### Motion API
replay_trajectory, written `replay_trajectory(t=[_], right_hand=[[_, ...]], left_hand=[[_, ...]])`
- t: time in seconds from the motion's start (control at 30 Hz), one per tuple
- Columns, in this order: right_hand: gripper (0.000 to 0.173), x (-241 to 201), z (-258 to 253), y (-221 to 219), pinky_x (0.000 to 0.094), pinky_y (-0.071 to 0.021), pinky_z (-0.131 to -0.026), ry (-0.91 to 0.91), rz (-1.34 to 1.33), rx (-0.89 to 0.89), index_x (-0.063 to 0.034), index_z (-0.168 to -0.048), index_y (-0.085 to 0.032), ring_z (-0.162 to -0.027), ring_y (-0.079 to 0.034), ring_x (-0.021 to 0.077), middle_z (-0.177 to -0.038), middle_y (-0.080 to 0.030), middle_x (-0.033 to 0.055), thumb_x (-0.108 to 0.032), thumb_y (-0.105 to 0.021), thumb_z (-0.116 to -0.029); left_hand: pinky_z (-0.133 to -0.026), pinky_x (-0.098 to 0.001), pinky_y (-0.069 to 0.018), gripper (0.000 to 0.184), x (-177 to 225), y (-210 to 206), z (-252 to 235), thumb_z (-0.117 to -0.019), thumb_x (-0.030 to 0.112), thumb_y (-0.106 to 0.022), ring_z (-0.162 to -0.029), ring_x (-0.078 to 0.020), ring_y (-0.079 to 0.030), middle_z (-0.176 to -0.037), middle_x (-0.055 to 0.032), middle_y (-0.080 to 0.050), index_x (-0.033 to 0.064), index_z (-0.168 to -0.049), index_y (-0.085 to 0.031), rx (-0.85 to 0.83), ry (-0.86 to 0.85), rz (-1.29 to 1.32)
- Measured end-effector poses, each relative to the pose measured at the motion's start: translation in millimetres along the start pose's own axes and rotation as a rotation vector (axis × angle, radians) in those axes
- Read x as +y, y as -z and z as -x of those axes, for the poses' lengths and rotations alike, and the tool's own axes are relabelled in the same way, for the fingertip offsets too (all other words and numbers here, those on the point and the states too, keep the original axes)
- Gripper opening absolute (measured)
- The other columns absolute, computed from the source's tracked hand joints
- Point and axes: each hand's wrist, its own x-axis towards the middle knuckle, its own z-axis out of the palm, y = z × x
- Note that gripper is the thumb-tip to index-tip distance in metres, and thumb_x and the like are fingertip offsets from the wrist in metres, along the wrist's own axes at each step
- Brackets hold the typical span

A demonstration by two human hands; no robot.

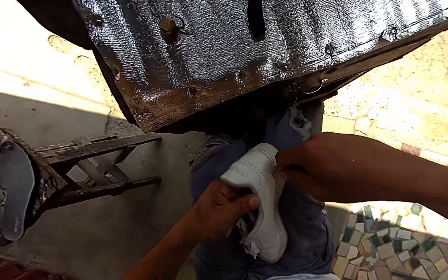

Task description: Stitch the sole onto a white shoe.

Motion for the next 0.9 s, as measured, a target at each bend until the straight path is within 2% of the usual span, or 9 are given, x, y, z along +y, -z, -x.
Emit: replay_trajectory(t=[0.27, 0.33, 0.43, 0.5, 0.57, 0.6, 0.67, 0.77, 0.9], right_hand=[[0.016, -0.7, -5.6, -16.5, 0.0278, -0.0485, -0.052, -0.008, -0.085, 0.088, -0.0174, -0.098, -0.063, -0.058, -0.057, 0.0046, -0.068, -0.058, -0.0078, -0.032, -0.061, -0.1035], [0.018, -5.0, 6.0, -23.2, 0.0296, -0.0492, -0.053, -0.022, 0.021, 0.173, -0.0207, -0.1, -0.063, -0.058, -0.057, 0.0049, -0.071, -0.06, -0.0088, -0.038, -0.061, -0.1021], [0.023, -8.4, 21.9, -40.7, 0.0399, -0.0536, -0.052, 0.004, 0.281, 0.434, -0.0155, -0.105, -0.068, -0.063, -0.062, 0.0178, -0.098, -0.064, 0.0035, -0.037, -0.063, -0.0985], [0.023, -10.4, 26.3, -50.7, 0.049, -0.0556, -0.066, -0.01, 0.413, 0.521, -0.0134, -0.11, -0.069, -0.081, -0.068, 0.0283, -0.125, -0.063, 0.0118, -0.032, -0.062, -0.0987], [0.021, -14.4, 20.8, -61.5, 0.0565, -0.0535, -0.083, -0.038, 0.469, 0.576, -0.0107, -0.11, -0.069, -0.105, -0.067, 0.0356, -0.137, -0.059, 0.0156, -0.025, -0.059, -0.0983], [0.02, -15.7, 17.3, -66.3, 0.0574, -0.053, -0.086, -0.048, 0.474, 0.599, -0.0099, -0.11, -0.069, -0.108, -0.067, 0.0363, -0.137, -0.059, 0.0161, -0.022, -0.059, -0.0979], [0.017, -14.8, 17.0, -71.9, 0.0572, -0.0553, -0.079, -0.06, 0.451, 0.631, -0.0092, -0.108, -0.069, -0.099, -0.068, 0.0357, -0.137, -0.06, 0.0161, -0.019, -0.058, -0.0979], [0.021, -8.2, 16.2, -74.2, 0.057, -0.0576, -0.071, -0.015, 0.444, 0.695, -0.0061, -0.101, -0.071, -0.089, -0.07, 0.036, -0.126, -0.064, 0.0188, -0.021, -0.056, -0.0979], [0.016, -25.9, 32.0, -69.2, 0.0645, -0.0549, -0.073, 0.029, 0.384, 0.694, 0.0026, -0.098, -0.071, -0.093, -0.068, 0.0468, -0.117, -0.063, 0.0294, -0.01, -0.062, -0.0947]], left_hand=[[-0.041, -0.0151, -0.0455, 0.013, 12.1, -5.5, 9.5, -0.1016, 0.021, -0.065, -0.047, 0.0015, -0.052, -0.076, 0.0055, -0.068, 0.0104, -0.108, -0.069, 0.064, 0.035, -0.12], [-0.05, -0.0174, -0.0542, 0.023, 9.1, 5.7, 42.7, -0.1012, 0.026, -0.065, -0.059, -0.0009, -0.062, -0.1, 0.0024, -0.074, 0.0092, -0.115, -0.074, 0.162, -0.079, -0.221], [-0.093, -0.0324, -0.0597, 0.03, 2.3, 66.4, 126.8, -0.1023, 0.038, -0.061, -0.11, -0.0152, -0.07, -0.141, -0.0055, -0.064, 0.0133, -0.102, -0.078, 0.48, -0.185, -0.617], [-0.108, -0.0483, -0.0486, 0.03, -6.2, 106.4, 178.8, -0.103, 0.036, -0.056, -0.132, -0.0254, -0.058, -0.151, -0.0101, -0.054, 0.0144, -0.11, -0.076, 0.83, 0.023, -1.103], [-0.101, -0.0657, -0.0447, 0.035, -2.8, 102.1, 186.3, -0.1041, 0.032, -0.055, -0.124, -0.0403, -0.06, -0.141, -0.0227, -0.058, 0.011, -0.127, -0.071, 0.97, 0.112, -1.358], [-0.088, -0.056, -0.055, 0.036, 1.0, 81.0, 171.3, -0.1052, 0.034, -0.052, -0.105, -0.0337, -0.068, -0.121, -0.0192, -0.069, 0.0127, -0.127, -0.071, 0.958, 0.014, -1.438], [-0.075, -0.0402, -0.0569, 0.03, -0.1, 21.5, 123.4, -0.1063, 0.03, -0.052, -0.08, -0.0199, -0.067, -0.091, -0.0085, -0.07, 0.0189, -0.123, -0.074, 0.746, -0.297, -1.415], [-0.087, -0.0528, -0.0517, 0.037, -0.2, -42.2, 54.7, -0.0918, 0.019, -0.068, -0.1, -0.0308, -0.065, -0.106, -0.0106, -0.067, 0.0235, -0.129, -0.069, 0.355, -0.369, -1.568], [-0.096, -0.0486, -0.0455, 0.01, 9.9, -46.3, 59.5, -0.0837, 0.027, -0.077, -0.111, -0.0268, -0.06, -0.114, -0.0053, -0.067, 0.0199, -0.09, -0.075, 0.295, -0.524, -1.743]])
